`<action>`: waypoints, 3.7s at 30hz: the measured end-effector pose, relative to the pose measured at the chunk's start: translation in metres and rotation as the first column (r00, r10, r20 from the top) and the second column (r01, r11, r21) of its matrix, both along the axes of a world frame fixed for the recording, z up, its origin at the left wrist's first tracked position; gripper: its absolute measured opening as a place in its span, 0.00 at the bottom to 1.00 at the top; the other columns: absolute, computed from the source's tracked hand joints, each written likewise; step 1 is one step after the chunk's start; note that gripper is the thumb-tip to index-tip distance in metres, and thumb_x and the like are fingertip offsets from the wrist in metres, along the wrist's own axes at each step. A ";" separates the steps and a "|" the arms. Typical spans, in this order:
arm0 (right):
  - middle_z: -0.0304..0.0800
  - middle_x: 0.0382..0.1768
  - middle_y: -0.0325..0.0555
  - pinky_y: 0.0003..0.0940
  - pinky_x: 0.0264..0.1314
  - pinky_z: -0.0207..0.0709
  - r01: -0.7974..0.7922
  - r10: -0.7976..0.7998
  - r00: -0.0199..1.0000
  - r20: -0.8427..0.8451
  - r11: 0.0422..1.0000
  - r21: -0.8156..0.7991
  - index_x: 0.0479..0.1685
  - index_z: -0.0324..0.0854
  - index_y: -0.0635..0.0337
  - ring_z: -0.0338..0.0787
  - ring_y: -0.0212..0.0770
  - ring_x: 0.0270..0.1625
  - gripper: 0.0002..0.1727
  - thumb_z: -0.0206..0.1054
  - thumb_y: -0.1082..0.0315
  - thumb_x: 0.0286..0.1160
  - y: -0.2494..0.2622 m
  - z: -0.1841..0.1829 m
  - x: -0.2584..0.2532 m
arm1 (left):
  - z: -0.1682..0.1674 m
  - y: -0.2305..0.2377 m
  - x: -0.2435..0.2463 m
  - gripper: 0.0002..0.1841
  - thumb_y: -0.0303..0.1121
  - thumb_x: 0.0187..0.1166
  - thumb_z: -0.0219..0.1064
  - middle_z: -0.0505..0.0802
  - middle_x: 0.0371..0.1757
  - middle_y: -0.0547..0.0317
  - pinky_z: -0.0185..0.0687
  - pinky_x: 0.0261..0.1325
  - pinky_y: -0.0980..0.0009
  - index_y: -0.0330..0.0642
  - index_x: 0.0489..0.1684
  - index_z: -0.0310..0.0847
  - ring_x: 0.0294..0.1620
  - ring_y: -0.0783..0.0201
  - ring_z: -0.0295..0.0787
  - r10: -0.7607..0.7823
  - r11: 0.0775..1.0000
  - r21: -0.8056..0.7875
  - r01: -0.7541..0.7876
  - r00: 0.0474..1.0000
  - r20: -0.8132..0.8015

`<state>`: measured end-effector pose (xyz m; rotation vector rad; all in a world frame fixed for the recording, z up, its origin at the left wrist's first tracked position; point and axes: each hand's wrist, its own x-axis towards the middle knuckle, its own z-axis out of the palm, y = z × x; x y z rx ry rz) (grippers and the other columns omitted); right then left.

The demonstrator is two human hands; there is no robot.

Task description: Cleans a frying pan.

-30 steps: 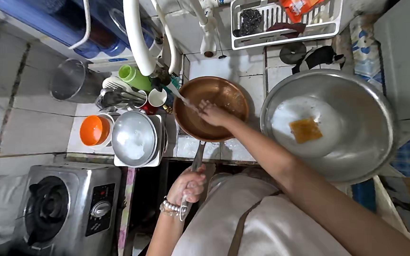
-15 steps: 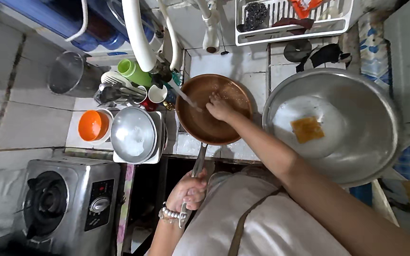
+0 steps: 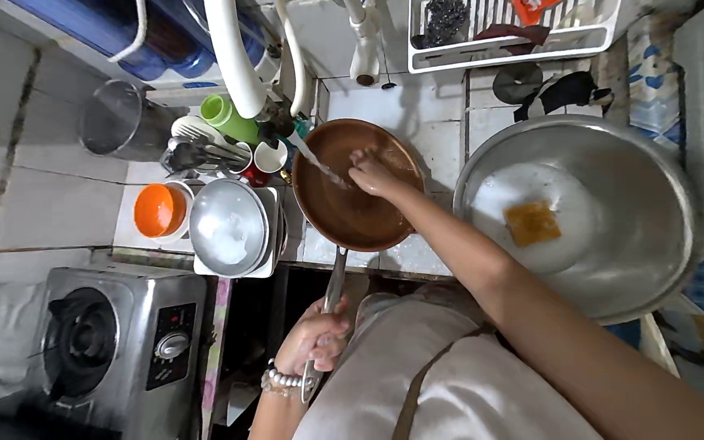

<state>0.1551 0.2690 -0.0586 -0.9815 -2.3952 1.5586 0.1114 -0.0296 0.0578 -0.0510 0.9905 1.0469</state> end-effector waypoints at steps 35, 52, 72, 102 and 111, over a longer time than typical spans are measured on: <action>0.73 0.76 0.73 0.52 0.74 0.77 0.507 -0.507 0.851 -0.137 0.861 -0.036 0.89 0.51 0.71 0.83 0.62 0.73 0.49 0.66 0.43 0.82 0.060 0.124 -0.001 | 0.015 0.024 0.015 0.10 0.19 0.70 0.50 0.71 0.07 0.74 0.64 0.06 0.86 0.46 0.39 0.71 0.03 0.82 0.65 0.081 0.994 -0.033 -0.106 0.895 -0.440; 0.65 0.82 0.77 0.64 0.83 0.67 0.561 -0.542 0.827 0.151 0.773 -0.295 0.92 0.40 0.72 0.71 0.70 0.83 0.64 0.86 0.65 0.60 -0.023 -0.011 0.047 | -0.011 -0.018 -0.015 0.10 0.21 0.68 0.60 0.78 0.09 0.72 0.70 0.07 0.84 0.49 0.39 0.80 0.05 0.80 0.74 0.077 0.993 0.094 -0.072 0.996 -0.048; 0.65 0.77 0.80 0.68 0.65 0.79 0.710 -0.685 0.596 0.419 0.693 0.123 0.83 0.54 0.70 0.78 0.77 0.72 0.67 0.97 0.62 0.36 -0.094 -0.015 0.072 | -0.087 -0.074 -0.049 0.11 0.19 0.60 0.61 0.76 0.08 0.70 0.64 0.06 0.85 0.46 0.35 0.81 0.04 0.80 0.69 -0.062 0.998 0.039 0.058 0.991 0.115; 0.62 0.76 0.78 0.64 0.58 0.82 0.531 -0.678 0.635 0.369 0.731 0.429 0.77 0.60 0.75 0.77 0.75 0.72 0.57 0.91 0.51 0.50 -0.108 -0.019 0.066 | -0.131 -0.087 -0.051 0.11 0.18 0.59 0.58 0.73 0.07 0.72 0.61 0.05 0.86 0.47 0.32 0.77 0.03 0.81 0.66 -0.117 0.993 0.018 0.116 0.987 0.107; 0.33 0.94 0.72 0.81 0.84 0.43 0.362 -0.585 0.766 0.266 0.735 0.574 0.94 0.45 0.67 0.42 0.76 0.94 0.73 0.93 0.57 0.43 -0.117 -0.022 0.067 | -0.148 -0.093 -0.058 0.10 0.22 0.59 0.62 0.73 0.06 0.74 0.61 0.05 0.86 0.50 0.30 0.80 0.02 0.81 0.67 -0.154 0.987 0.064 0.146 0.977 0.146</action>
